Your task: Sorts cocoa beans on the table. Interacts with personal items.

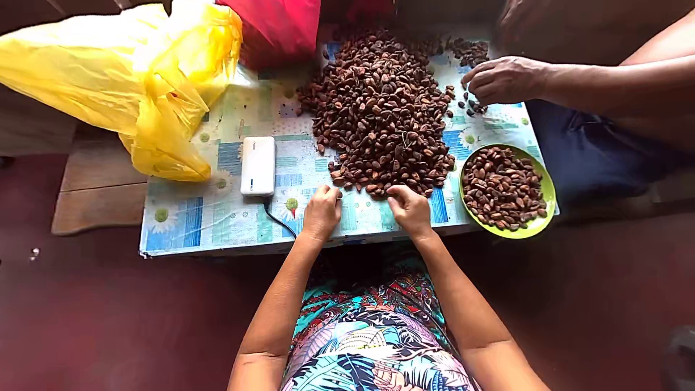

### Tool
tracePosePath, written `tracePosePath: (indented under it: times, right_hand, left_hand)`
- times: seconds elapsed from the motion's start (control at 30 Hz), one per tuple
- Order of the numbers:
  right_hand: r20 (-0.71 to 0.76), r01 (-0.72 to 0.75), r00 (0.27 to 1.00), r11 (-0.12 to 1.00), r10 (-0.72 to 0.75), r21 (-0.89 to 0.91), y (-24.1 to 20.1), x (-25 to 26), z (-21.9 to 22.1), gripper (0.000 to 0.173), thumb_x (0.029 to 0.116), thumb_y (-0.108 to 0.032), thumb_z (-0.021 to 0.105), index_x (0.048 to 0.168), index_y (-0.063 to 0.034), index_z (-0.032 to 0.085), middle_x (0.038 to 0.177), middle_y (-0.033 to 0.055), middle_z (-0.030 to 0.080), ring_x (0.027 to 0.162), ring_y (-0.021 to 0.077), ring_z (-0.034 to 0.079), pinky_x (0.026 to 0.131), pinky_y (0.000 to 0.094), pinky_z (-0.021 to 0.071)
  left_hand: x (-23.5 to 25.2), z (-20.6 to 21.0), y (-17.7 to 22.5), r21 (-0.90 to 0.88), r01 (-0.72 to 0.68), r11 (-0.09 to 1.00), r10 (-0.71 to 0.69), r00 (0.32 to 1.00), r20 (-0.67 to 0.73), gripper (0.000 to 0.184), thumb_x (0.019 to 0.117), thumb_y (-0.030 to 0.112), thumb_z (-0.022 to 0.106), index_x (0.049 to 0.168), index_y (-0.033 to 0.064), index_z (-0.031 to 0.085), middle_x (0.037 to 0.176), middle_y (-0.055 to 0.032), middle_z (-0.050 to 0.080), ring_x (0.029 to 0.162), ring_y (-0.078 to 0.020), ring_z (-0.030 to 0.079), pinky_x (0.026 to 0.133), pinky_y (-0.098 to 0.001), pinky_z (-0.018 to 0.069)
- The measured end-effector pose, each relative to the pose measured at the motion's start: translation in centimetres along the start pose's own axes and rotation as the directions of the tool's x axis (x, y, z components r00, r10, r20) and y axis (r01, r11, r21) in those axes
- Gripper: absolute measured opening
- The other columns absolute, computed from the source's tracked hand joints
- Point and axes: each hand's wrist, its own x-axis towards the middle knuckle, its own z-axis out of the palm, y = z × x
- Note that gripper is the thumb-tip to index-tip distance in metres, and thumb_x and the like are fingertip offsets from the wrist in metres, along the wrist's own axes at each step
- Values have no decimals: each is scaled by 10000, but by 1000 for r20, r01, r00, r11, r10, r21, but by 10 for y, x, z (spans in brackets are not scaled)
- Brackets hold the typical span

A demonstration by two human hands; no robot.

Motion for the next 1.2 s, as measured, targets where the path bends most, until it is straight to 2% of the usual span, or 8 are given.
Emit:
tracePosePath:
  times: [0.17, 0.27, 0.43, 0.57, 0.63, 0.73, 0.97, 1.2]
  right_hand:
    - [-46, 46, 997, 976, -57, -214, 0, 11, 30, 298, 921, -78, 672, 1213, -48, 722, 973, 207, 748, 800, 415, 735, 606, 590, 550]
    - [-50, 85, 993, 957, -103, -278, -2, 7, 33, 263, 930, -87, 668, 1179, -76, 750, 883, 184, 724, 755, 390, 718, 565, 544, 536]
    - [-102, 112, 985, 966, -139, -233, 5, 6, 37, 188, 917, -67, 662, 1066, -55, 776, 880, 167, 742, 760, 373, 730, 579, 541, 544]
    - [-171, 106, 982, 987, -84, 123, 12, 5, 30, 186, 963, -39, 618, 1084, 1, 754, 960, 163, 767, 796, 295, 746, 675, 496, 580]
    - [-163, 90, 986, 892, -19, 442, 18, 3, 26, 221, 991, -17, 535, 1119, 58, 698, 973, 115, 731, 806, 96, 681, 764, 277, 568]
    - [-86, 20, 994, 653, 70, 757, 23, 1, 25, 217, 994, -36, 439, 1077, 12, 633, 817, -56, 594, 627, -56, 481, 601, 137, 435]
    - [1, -32, 998, 467, 65, 884, 28, 3, 21, 207, 1011, -67, 411, 944, -96, 605, 678, -144, 520, 587, -67, 459, 585, 138, 415]
    - [-9, -22, 998, 537, 55, 843, 28, 8, 21, 195, 999, -26, 428, 946, -12, 614, 690, -112, 542, 608, -65, 487, 610, 134, 441]
  left_hand:
    - [26, 17, -1, -88, -125, 988, 104, 971, -215, 199, 940, -33, 632, 1111, -105, 703, 1065, -289, 679, 980, -420, 692, 886, -522, 564]
    - [31, 27, -12, -71, -155, 985, 138, 969, -204, 282, 926, 1, 667, 1192, -91, 685, 1138, -294, 668, 1066, -440, 674, 937, -545, 545]
    - [26, 38, -30, 23, -316, 949, 306, 898, -316, 155, 893, -27, 649, 1010, -52, 748, 1012, -236, 704, 998, -392, 691, 920, -486, 553]
    - [23, 36, -28, 30, -307, 951, 301, 904, -304, 148, 907, -34, 635, 1004, -64, 744, 1045, -246, 697, 1035, -398, 679, 967, -485, 535]
    - [21, 35, -27, 25, -304, 952, 297, 906, -303, 148, 915, -41, 625, 1001, -67, 743, 1048, -244, 695, 1031, -384, 679, 973, -464, 532]
    - [19, 31, -25, 8, -294, 956, 282, 909, -307, 154, 918, -48, 623, 1011, -81, 742, 1069, -252, 704, 1044, -373, 689, 984, -446, 535]
    - [19, 29, -28, -36, -257, 966, 234, 921, -311, 185, 931, -38, 592, 1035, -105, 730, 1077, -260, 708, 1042, -341, 698, 984, -406, 540]
    - [20, 27, -27, -38, -262, 964, 239, 921, -308, 178, 907, -40, 595, 996, -112, 731, 1049, -264, 705, 1020, -332, 697, 967, -379, 540]
